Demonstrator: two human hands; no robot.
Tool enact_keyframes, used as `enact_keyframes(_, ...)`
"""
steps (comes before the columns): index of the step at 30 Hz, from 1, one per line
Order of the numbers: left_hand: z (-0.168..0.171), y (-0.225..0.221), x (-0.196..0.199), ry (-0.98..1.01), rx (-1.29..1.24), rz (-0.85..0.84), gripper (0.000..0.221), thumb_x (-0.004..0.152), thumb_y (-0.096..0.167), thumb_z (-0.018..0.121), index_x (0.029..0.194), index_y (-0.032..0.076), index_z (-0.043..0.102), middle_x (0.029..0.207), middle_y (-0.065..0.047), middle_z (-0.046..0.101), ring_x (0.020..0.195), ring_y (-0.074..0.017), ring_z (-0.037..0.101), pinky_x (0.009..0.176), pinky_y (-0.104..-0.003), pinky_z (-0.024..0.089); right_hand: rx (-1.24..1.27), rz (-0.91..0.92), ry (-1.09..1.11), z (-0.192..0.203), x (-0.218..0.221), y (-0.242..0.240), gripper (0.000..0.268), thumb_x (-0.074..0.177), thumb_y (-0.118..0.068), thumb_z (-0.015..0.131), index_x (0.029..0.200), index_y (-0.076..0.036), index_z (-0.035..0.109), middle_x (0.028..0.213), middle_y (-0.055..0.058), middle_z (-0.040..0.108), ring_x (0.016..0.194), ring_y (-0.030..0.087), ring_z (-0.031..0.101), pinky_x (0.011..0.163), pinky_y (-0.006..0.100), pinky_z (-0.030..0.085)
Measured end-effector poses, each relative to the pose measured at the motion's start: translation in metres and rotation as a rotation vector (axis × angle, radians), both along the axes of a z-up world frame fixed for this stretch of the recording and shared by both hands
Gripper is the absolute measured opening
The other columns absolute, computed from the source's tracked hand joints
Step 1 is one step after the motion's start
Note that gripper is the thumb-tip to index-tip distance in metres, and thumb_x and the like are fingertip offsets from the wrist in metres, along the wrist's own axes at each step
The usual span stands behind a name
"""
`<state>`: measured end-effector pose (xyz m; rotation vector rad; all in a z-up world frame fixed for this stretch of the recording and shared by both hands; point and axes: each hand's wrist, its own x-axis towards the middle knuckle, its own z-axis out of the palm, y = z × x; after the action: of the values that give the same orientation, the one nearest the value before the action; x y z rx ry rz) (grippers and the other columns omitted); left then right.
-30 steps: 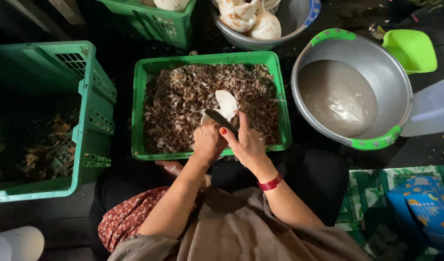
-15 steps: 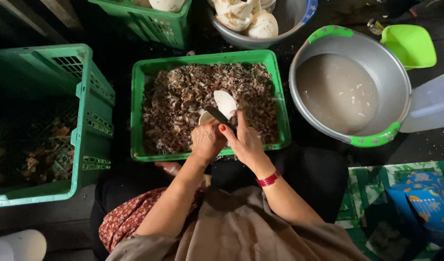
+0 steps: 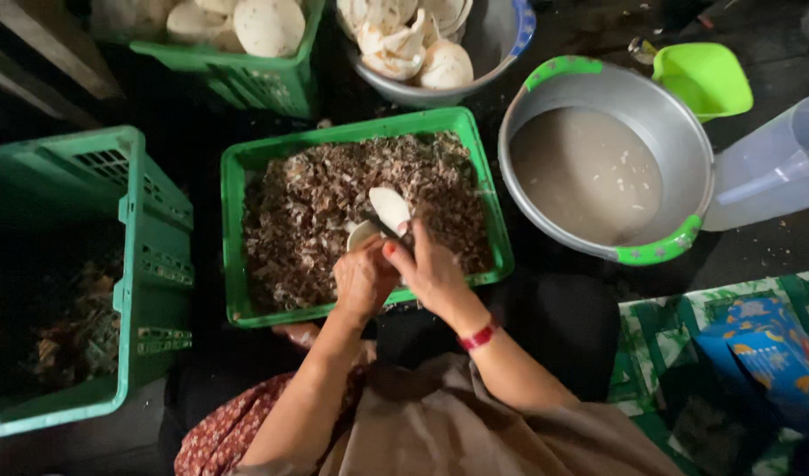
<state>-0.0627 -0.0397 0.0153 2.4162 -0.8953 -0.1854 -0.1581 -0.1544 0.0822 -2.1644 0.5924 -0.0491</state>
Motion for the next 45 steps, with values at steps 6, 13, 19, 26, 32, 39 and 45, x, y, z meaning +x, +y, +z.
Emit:
enact_keyframes(6,-0.030,-0.003,0.011,0.003,-0.023,0.042,0.021,0.071,0.038,0.065,0.080,0.021,0.069,0.088,-0.001,0.073,0.083,-0.0360,0.071,0.071,-0.052,0.055,-0.084,0.038,0.057,0.015,0.004,0.005,0.061,0.097,-0.070,0.032,0.129,-0.019,0.041,0.092,0.033,0.069,0.098,0.051,0.068,0.089,0.057,0.050)
enact_keyframes(13,0.001,0.000,0.003,-0.007,-0.124,-0.007,0.020,0.070,0.034,0.070,0.072,0.015,0.066,0.081,-0.006,0.072,0.079,-0.0414,0.067,0.068,-0.059,0.051,-0.006,0.023,0.012,0.000,0.003,0.002,0.062,0.096,-0.073,0.033,0.126,-0.019,0.043,0.094,0.032,0.070,0.100,0.051,0.068,0.091,0.056,0.051)
enact_keyframes(19,0.006,-0.001,0.004,-0.104,-0.149,-0.053,0.028,0.077,0.046,0.070,0.070,0.020,0.062,0.080,0.002,0.068,0.077,-0.0365,0.066,0.062,-0.054,0.053,0.047,-0.078,-0.023,-0.006,0.011,-0.011,0.069,0.097,-0.071,0.032,0.125,-0.010,0.050,0.094,0.035,0.069,0.101,0.051,0.067,0.089,0.059,0.050)
enact_keyframes(26,-0.001,0.008,0.020,0.187,-0.172,0.004,0.031,0.065,0.047,0.079,0.079,0.021,0.071,0.077,-0.010,0.071,0.085,-0.0412,0.068,0.069,-0.056,0.052,0.534,0.020,-0.202,-0.012,0.001,-0.007,0.058,0.100,-0.055,0.045,0.142,-0.015,0.050,0.064,0.012,0.054,0.057,0.023,0.058,0.044,0.038,0.050)
enact_keyframes(32,0.008,0.013,0.021,0.253,-0.224,0.002,0.031,0.064,0.046,0.080,0.079,0.021,0.069,0.076,-0.011,0.070,0.083,-0.0415,0.069,0.069,-0.054,0.050,0.233,0.051,-0.136,0.006,-0.003,0.000,0.064,0.097,-0.064,0.044,0.138,-0.015,0.052,0.108,0.028,0.070,0.107,0.046,0.067,0.092,0.056,0.051)
enact_keyframes(39,-0.020,0.020,0.028,0.221,-0.259,-0.009,0.037,0.063,0.050,0.086,0.076,0.022,0.066,0.074,-0.010,0.069,0.079,-0.0391,0.070,0.069,-0.049,0.054,0.254,0.069,-0.164,-0.002,0.003,-0.003,0.060,0.100,-0.062,0.041,0.133,-0.013,0.051,0.113,0.029,0.069,0.109,0.050,0.064,0.091,0.060,0.050)
enact_keyframes(45,-0.004,0.009,0.022,0.186,-0.253,-0.023,0.035,0.066,0.047,0.084,0.077,0.018,0.067,0.071,-0.013,0.068,0.078,-0.0422,0.069,0.068,-0.050,0.054,0.223,-0.001,-0.059,-0.006,0.010,-0.007,0.058,0.098,-0.066,0.040,0.124,-0.016,0.056,0.091,0.024,0.071,0.094,0.046,0.069,0.081,0.056,0.051)
